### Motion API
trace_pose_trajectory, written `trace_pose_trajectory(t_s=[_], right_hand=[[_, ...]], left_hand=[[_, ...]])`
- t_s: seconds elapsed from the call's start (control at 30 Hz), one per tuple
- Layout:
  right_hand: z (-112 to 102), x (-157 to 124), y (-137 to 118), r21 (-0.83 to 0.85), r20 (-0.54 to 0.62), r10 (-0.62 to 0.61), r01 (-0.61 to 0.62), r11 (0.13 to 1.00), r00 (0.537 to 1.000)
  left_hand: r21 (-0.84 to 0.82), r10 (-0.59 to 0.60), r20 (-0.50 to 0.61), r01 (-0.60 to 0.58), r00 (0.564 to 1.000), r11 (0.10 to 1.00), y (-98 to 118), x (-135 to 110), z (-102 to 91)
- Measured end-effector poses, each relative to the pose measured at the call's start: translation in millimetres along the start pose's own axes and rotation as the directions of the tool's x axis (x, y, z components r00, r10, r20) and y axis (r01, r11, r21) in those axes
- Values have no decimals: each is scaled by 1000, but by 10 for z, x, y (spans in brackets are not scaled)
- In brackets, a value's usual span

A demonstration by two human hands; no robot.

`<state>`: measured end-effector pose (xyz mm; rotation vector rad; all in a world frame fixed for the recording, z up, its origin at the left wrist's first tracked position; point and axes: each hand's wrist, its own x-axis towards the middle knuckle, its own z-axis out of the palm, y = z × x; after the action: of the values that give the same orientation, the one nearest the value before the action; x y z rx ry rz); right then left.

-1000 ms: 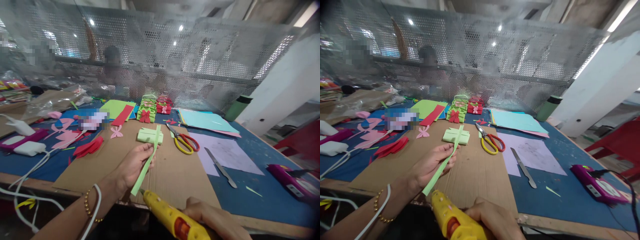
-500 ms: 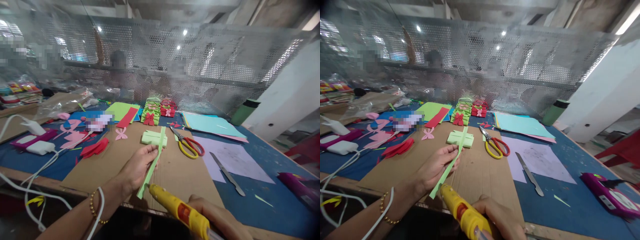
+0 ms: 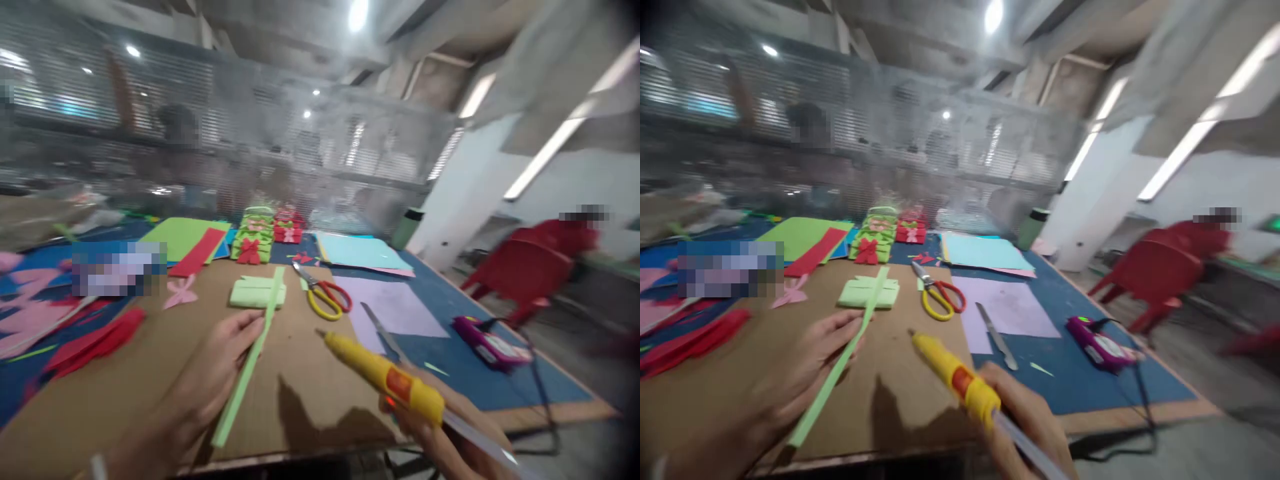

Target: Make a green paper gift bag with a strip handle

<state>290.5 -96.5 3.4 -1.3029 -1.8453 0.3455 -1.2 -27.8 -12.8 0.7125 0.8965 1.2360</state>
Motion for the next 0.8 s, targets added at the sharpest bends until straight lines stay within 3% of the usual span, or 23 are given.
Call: trace_pose_trajectory(t_s=[0.1,0.2,0.3,0.43,0.57,0.8], right_hand=[[-332,153,304,-199,-120,5,-29,980,993],[-611,394,652,-375,-60,-32,7,927,998],[-750,590,977,-421,14,-20,24,907,1000],[-802,762,1251,-439,114,-9,59,897,993],[-785,957,1396,-476,192,25,71,877,981],[-678,1231,1608,-506,215,59,59,861,975]], left_hand=[[-1,-72,6,72,997,997,23,-42,49],[-4,-138,-22,138,990,990,60,-88,113],[25,-167,-57,169,984,985,54,-104,131],[69,-211,-69,215,975,974,-9,-79,97],[79,-242,9,241,970,967,-63,-69,84],[185,-193,35,184,981,965,-94,-58,78]])
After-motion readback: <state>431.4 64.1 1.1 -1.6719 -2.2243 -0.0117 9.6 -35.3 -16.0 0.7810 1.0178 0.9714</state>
